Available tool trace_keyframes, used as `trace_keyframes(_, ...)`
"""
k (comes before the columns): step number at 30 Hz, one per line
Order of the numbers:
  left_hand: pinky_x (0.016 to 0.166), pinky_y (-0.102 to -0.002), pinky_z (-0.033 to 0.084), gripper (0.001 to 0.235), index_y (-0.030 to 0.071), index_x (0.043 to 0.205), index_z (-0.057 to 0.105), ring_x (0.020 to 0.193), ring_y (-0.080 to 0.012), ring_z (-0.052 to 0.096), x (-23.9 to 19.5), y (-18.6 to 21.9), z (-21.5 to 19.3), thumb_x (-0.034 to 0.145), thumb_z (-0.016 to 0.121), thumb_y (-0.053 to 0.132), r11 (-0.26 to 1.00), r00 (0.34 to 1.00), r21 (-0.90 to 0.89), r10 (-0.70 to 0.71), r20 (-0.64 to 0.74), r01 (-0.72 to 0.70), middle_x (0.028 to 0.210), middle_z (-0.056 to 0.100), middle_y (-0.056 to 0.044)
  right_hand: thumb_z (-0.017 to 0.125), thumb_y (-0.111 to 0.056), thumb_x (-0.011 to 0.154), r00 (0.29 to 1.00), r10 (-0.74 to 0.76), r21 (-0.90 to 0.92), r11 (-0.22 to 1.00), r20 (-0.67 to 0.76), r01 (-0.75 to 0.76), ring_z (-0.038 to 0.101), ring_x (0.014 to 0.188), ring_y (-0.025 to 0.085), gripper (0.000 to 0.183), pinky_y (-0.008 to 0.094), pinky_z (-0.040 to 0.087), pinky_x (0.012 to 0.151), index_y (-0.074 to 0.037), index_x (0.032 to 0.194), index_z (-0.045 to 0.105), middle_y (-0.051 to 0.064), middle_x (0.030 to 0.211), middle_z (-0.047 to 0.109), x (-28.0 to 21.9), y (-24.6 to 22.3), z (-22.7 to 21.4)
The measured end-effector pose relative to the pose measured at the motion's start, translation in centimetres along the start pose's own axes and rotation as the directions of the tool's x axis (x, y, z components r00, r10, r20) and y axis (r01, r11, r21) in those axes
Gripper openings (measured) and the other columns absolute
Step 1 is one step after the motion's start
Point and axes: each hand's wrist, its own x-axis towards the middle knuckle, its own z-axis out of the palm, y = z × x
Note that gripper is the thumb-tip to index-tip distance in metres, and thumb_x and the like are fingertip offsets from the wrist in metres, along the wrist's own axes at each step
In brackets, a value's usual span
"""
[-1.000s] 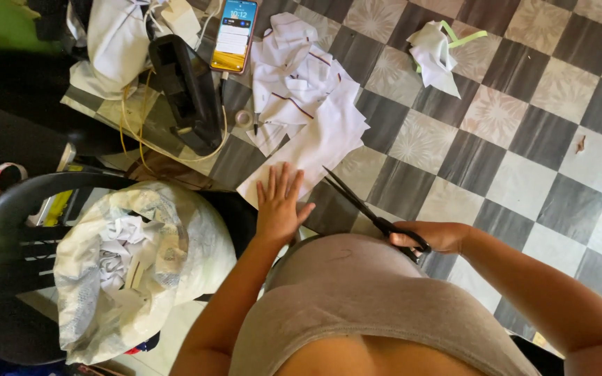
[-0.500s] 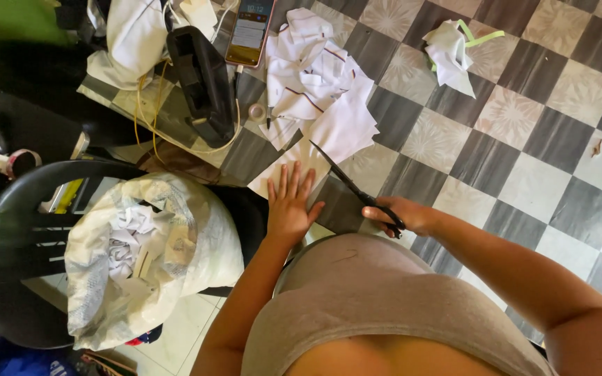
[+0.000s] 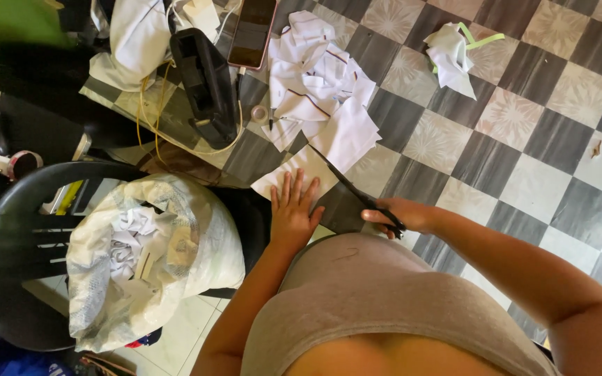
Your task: The person retrieves a white cloth from a plastic bag and places it on a checkered table. Using scissors, they cut the cloth into smaller strips and pieces, occasionally adjusting the fabric with their hands. The cut pieces are gathered and placed back into the bag.
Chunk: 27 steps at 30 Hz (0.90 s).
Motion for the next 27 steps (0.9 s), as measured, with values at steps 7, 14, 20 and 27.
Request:
trace_keyframes(7, 0.111, -0.057, 0.012, 0.057, 0.026, 0.143, 0.041, 0.144, -0.0305, 0.018, 0.0, -0.1, 0.0, 0.092, 0.048, 0.049, 0.999, 1.000, -0.042, -0.010, 0.001, 0.010, 0.155, 0.026, -0.008, 0.071, -0.047, 0.080, 0.998, -0.045, 0.043, 0.998, -0.031, 0.047, 0.057, 0.043, 0.019, 0.046, 0.027, 0.044, 0.042, -0.004, 0.073, 0.054, 0.006, 0.052, 0.051, 2.0, -0.7, 0.8)
trace_keyframes(14, 0.111, -0.056, 0.013, 0.058, 0.028, 0.144, 0.038, 0.143, -0.0304, 0.020, -0.1, -0.5, 0.4, 0.091, 0.048, 0.049, 1.000, 0.999, 0.000, 0.021, -0.042, -0.021, 0.155, 0.027, -0.007, 0.076, -0.040, 0.075, 0.996, -0.052, -0.025, 0.998, -0.078, 0.050, 0.058, 0.039, 0.019, 0.041, 0.026, 0.044, 0.038, -0.004, 0.068, 0.057, 0.008, 0.048, 0.053, 1.1, -1.1, 0.9)
trace_keyframes(20, 0.111, -0.055, 0.002, 0.053, 0.031, 0.143, 0.041, 0.144, -0.0270, 0.018, -0.1, -0.9, 0.4, 0.093, 0.044, 0.050, 0.998, 0.997, -0.011, 0.069, -0.020, -0.069, 0.154, 0.030, -0.003, 0.070, -0.048, 0.080, 0.999, -0.021, 0.079, 0.997, -0.034, 0.024, 0.056, 0.042, 0.018, 0.048, 0.027, 0.043, 0.040, -0.004, 0.073, 0.054, 0.007, 0.053, 0.051, 3.0, -1.3, 1.3)
trace_keyframes(27, 0.111, -0.054, -0.003, 0.053, 0.032, 0.142, 0.041, 0.145, -0.0262, 0.016, -0.1, -1.4, 1.3, 0.093, 0.041, 0.053, 0.996, 0.997, -0.041, 0.074, -0.015, -0.074, 0.155, 0.026, -0.001, 0.076, -0.039, 0.077, 0.996, -0.051, -0.004, 0.999, -0.071, 0.050, 0.053, 0.038, 0.018, 0.043, 0.026, 0.040, 0.036, -0.002, 0.071, 0.056, 0.008, 0.049, 0.049, 2.8, -2.4, 0.8)
